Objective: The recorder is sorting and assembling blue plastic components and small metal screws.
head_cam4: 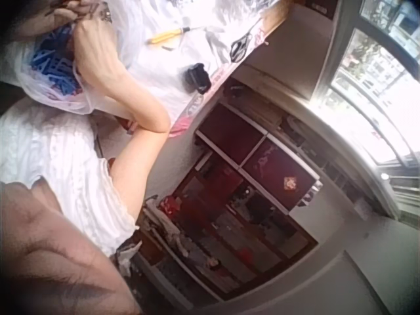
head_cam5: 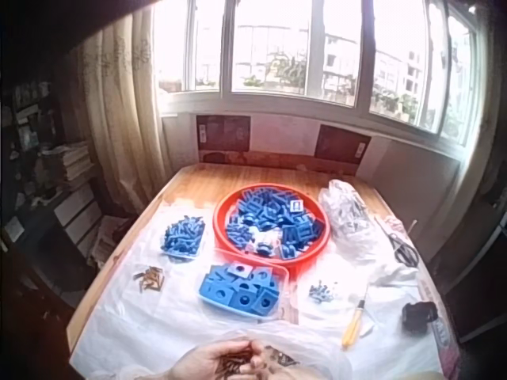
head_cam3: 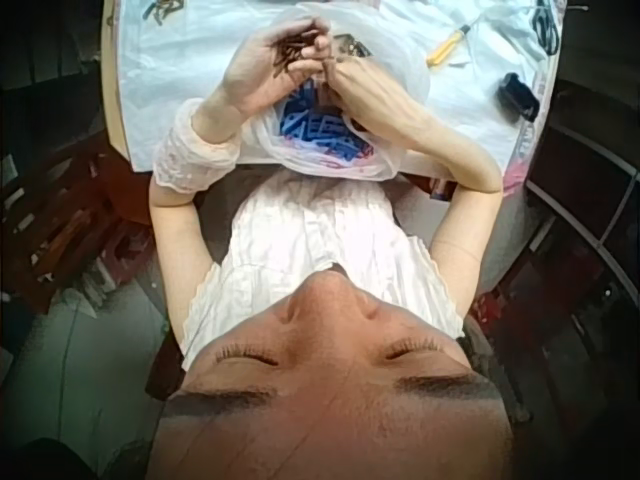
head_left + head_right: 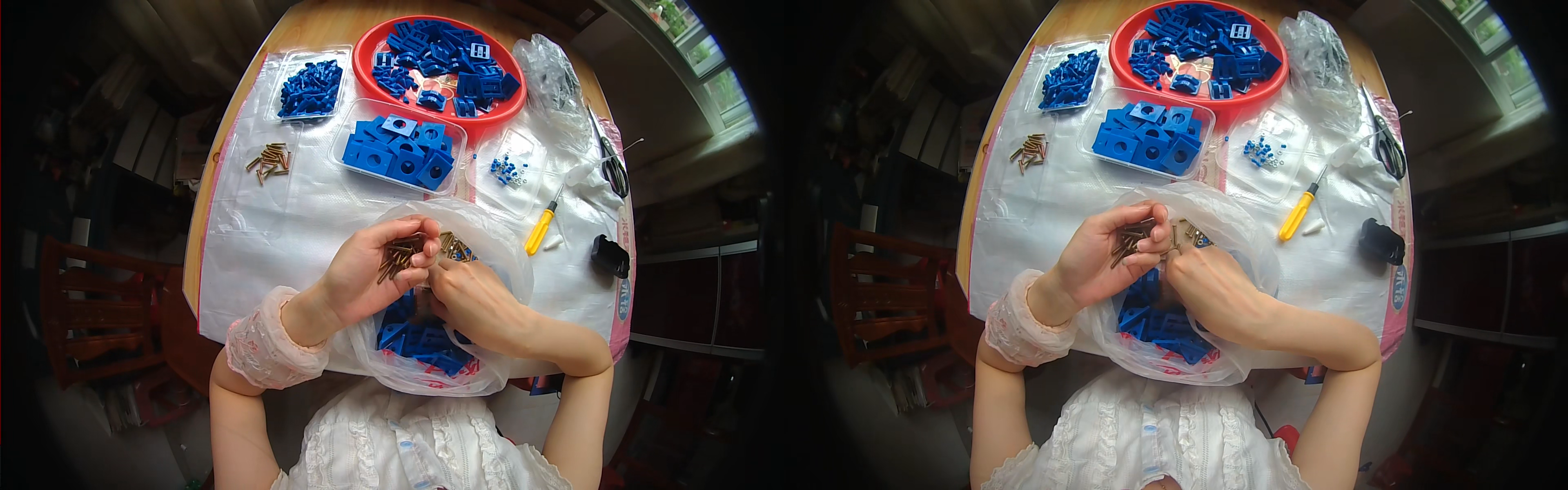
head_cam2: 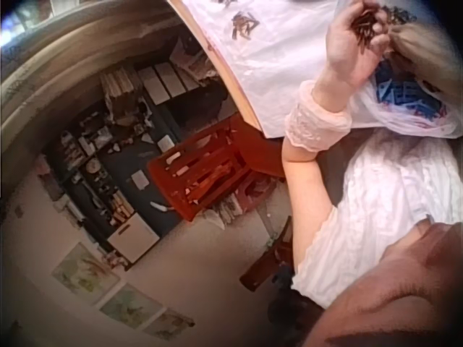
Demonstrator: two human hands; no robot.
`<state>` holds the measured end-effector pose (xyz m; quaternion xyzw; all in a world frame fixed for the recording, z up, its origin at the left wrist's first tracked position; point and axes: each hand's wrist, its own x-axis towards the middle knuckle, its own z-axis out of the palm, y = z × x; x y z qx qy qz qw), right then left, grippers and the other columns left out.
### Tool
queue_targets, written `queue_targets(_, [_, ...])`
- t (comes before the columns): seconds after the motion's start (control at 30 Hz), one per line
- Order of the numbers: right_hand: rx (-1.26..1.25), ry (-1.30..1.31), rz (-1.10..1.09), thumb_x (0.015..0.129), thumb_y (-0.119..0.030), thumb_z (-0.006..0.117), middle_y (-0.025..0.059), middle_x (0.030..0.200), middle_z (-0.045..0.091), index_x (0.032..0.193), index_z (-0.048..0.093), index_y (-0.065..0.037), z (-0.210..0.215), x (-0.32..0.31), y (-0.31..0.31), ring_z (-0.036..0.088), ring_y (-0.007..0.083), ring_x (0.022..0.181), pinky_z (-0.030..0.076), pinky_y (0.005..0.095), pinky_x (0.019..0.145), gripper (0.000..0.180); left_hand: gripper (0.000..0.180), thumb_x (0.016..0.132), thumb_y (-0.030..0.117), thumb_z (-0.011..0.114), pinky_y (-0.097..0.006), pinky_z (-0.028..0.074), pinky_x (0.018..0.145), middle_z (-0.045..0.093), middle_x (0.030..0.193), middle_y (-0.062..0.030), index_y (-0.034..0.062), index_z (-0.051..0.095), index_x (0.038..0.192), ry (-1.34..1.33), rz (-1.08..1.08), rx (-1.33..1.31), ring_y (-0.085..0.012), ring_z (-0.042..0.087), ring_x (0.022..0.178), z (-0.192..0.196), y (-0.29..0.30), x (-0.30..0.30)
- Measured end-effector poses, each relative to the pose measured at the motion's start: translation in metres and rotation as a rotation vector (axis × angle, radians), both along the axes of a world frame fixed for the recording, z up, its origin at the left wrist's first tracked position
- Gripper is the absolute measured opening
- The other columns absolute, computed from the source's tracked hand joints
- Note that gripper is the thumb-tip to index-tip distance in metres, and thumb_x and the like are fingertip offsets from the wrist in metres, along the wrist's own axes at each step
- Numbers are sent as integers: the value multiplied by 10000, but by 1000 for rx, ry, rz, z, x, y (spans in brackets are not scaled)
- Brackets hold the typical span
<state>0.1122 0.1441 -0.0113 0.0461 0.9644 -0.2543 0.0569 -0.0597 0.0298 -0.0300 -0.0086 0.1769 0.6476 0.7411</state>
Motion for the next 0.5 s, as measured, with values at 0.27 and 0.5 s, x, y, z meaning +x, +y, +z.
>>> queue_targets(0.27, [-17,147,12,787,1,709,171,904,611,998,621,28,55,18,-1,678,350,768,555,430,671,230,350,1115,201,419,-329,589,960,688,1277,-163,-29,643,1256,168,41,-83,-222,691,1156,7,-2,7])
queue_targets(0.5, [47,575,-81,794,-14,726,118,828,542,928,589,-10,56,5,-2,633,272,701,514,393,612,192,394,1122,208,399,-354,568,1036,677,1308,-156,-50,606,1338,6,-100,99,-208,670,1200,-10,-3,10])
